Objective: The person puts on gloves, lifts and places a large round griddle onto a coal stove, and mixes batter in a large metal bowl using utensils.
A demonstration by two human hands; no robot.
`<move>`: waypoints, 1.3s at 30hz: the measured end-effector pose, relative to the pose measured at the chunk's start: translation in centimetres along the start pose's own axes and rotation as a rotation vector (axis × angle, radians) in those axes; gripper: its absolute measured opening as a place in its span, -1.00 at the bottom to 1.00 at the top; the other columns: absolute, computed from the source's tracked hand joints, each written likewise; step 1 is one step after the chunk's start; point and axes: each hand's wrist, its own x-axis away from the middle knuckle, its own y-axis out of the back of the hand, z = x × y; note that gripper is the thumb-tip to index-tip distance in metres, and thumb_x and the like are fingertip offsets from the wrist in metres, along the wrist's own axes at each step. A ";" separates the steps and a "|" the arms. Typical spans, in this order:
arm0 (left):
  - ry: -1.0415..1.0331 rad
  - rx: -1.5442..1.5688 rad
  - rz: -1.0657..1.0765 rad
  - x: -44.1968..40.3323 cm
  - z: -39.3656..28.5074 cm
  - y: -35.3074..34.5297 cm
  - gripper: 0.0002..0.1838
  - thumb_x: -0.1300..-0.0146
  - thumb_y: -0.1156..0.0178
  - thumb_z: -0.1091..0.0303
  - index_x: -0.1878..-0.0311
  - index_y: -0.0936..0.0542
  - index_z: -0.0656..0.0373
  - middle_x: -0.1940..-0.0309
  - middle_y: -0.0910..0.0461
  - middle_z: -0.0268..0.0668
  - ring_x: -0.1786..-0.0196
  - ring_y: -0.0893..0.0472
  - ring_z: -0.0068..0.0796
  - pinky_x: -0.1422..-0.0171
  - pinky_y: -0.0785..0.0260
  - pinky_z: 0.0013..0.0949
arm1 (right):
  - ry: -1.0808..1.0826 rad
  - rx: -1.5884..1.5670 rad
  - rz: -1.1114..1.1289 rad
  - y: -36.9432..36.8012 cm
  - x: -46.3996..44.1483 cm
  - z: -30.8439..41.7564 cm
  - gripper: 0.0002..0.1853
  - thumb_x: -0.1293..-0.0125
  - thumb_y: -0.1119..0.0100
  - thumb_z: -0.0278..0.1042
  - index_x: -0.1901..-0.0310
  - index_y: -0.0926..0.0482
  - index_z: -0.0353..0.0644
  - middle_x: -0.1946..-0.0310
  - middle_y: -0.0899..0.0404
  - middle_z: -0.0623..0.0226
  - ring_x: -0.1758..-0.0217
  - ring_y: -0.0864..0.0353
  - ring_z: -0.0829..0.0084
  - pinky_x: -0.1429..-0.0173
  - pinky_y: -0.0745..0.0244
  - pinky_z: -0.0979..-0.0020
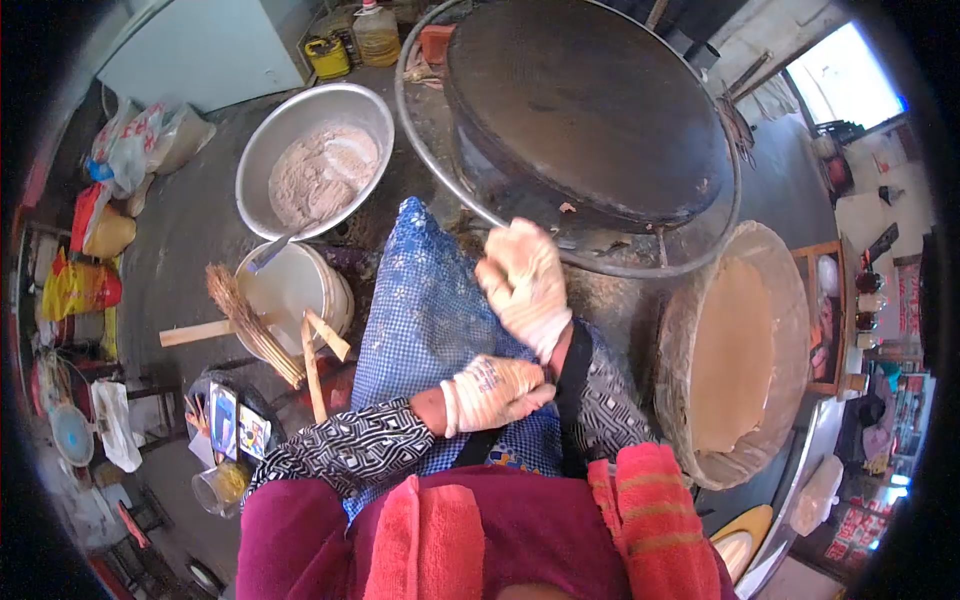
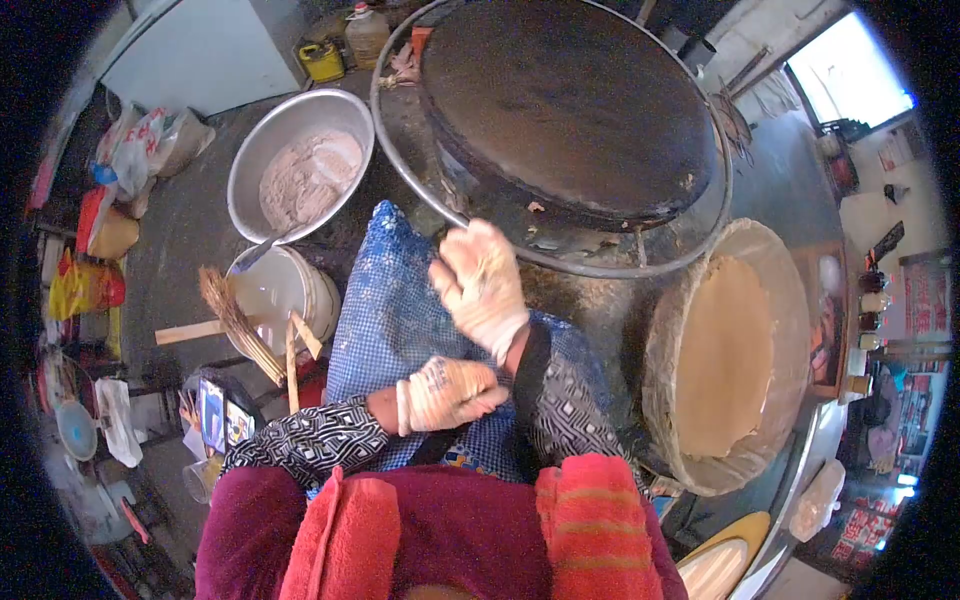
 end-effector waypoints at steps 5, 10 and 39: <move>-0.006 -0.271 -0.406 -5.1 6.4 7.1 -0.78 -0.29 -0.02 0.21 0.14 -0.50 0.12 0.38 -0.48 -0.16 0.29 -0.52 -0.10 0.21 -0.40 -0.21 | -0.695 0.061 0.161 -0.9 -0.8 -8.9 -0.65 -0.30 -0.01 -0.16 0.01 -0.53 -0.20 0.09 -0.59 0.04 -0.05 -0.51 0.02 -0.16 -0.37 0.19; -0.065 -0.914 -0.198 -7.3 14.6 14.6 -0.64 -0.24 0.00 0.05 0.06 -0.50 0.09 0.08 -0.47 -0.14 -0.19 -0.36 -0.12 -0.36 -0.04 0.00 | -0.959 0.639 0.460 4.1 2.6 -9.2 -0.43 -0.35 0.23 0.14 0.23 -0.63 -0.22 0.19 -0.65 0.12 -0.02 -0.57 0.29 -0.31 -0.08 0.25; 0.893 -0.115 -0.594 24.6 -1.8 2.4 -0.45 -0.29 -0.07 0.14 -0.23 -0.29 0.29 0.10 -0.43 0.04 -0.02 -0.42 0.03 -0.11 -0.33 -0.09 | -0.287 -0.557 0.412 -5.2 1.8 8.4 -0.75 -0.24 -0.19 -0.45 0.05 -0.56 -0.29 0.32 -0.64 0.16 0.38 -0.64 0.41 0.27 -0.55 0.46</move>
